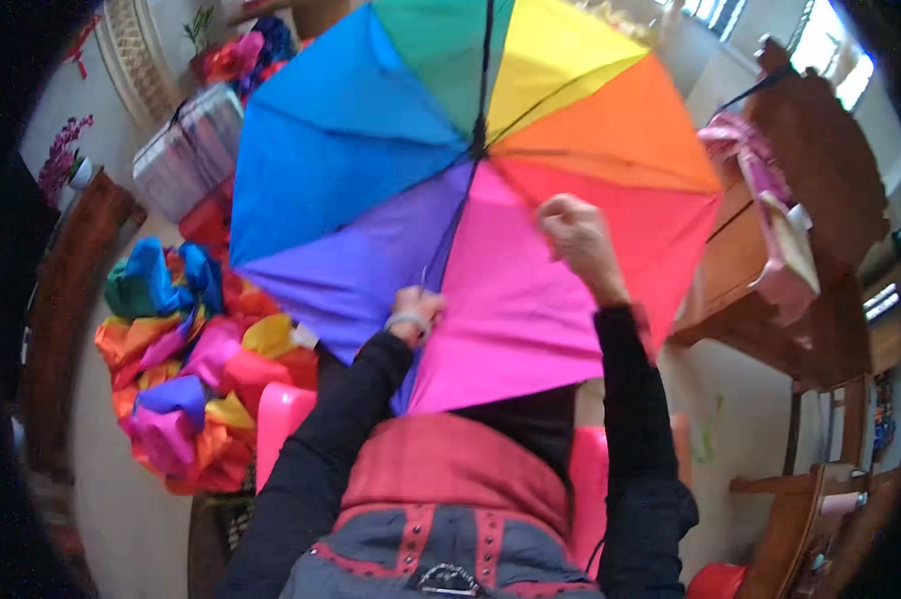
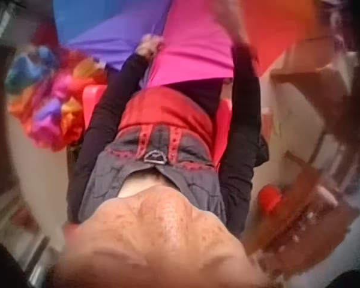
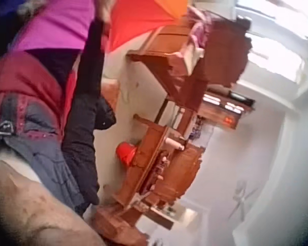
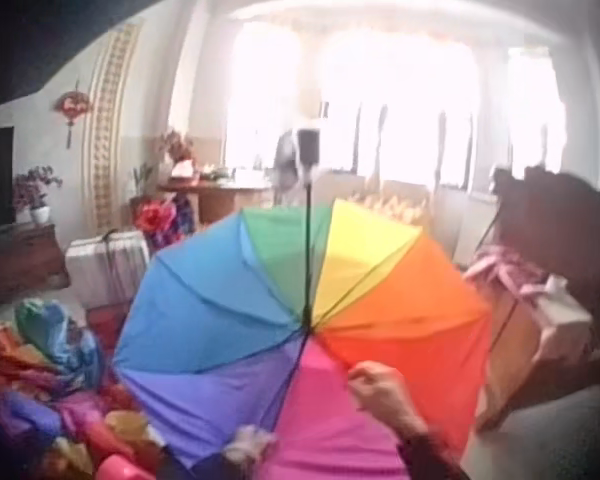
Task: Repairing a colorful umbrella by sewing or securing the canopy fabric to the metal ribs.
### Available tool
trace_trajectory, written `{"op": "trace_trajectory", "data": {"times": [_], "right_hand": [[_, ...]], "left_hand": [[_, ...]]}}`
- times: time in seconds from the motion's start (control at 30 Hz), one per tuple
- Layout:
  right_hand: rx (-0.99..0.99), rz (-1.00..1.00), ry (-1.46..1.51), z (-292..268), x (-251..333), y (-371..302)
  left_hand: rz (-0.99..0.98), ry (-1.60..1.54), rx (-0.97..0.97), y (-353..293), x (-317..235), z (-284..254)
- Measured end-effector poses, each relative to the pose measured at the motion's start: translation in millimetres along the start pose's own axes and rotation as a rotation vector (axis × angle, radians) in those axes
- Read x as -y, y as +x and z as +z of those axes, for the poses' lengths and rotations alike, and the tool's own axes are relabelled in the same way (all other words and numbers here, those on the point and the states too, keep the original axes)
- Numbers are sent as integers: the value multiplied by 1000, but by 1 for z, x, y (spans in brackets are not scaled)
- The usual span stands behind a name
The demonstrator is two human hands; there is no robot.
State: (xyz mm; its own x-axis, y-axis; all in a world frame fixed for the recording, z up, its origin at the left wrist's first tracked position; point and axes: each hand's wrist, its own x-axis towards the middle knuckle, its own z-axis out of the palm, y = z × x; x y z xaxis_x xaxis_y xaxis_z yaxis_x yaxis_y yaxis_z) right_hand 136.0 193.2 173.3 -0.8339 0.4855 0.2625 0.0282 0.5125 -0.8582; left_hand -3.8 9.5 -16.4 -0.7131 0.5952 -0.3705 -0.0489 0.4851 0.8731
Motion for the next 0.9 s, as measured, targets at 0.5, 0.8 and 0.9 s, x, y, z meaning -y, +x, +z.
{"op": "trace_trajectory", "data": {"times": [0.5, 0.8, 0.9], "right_hand": [[161, 123, -727, 178, -86, -28], [288, 68, -695, 172, -86, -34], [268, 55, -651, 178, -96, -33]], "left_hand": [[-215, -375, -56, -21, -18, -14], [-221, -383, -73, -16, -16, -12], [-211, -367, -71, -9, -10, -11]]}}
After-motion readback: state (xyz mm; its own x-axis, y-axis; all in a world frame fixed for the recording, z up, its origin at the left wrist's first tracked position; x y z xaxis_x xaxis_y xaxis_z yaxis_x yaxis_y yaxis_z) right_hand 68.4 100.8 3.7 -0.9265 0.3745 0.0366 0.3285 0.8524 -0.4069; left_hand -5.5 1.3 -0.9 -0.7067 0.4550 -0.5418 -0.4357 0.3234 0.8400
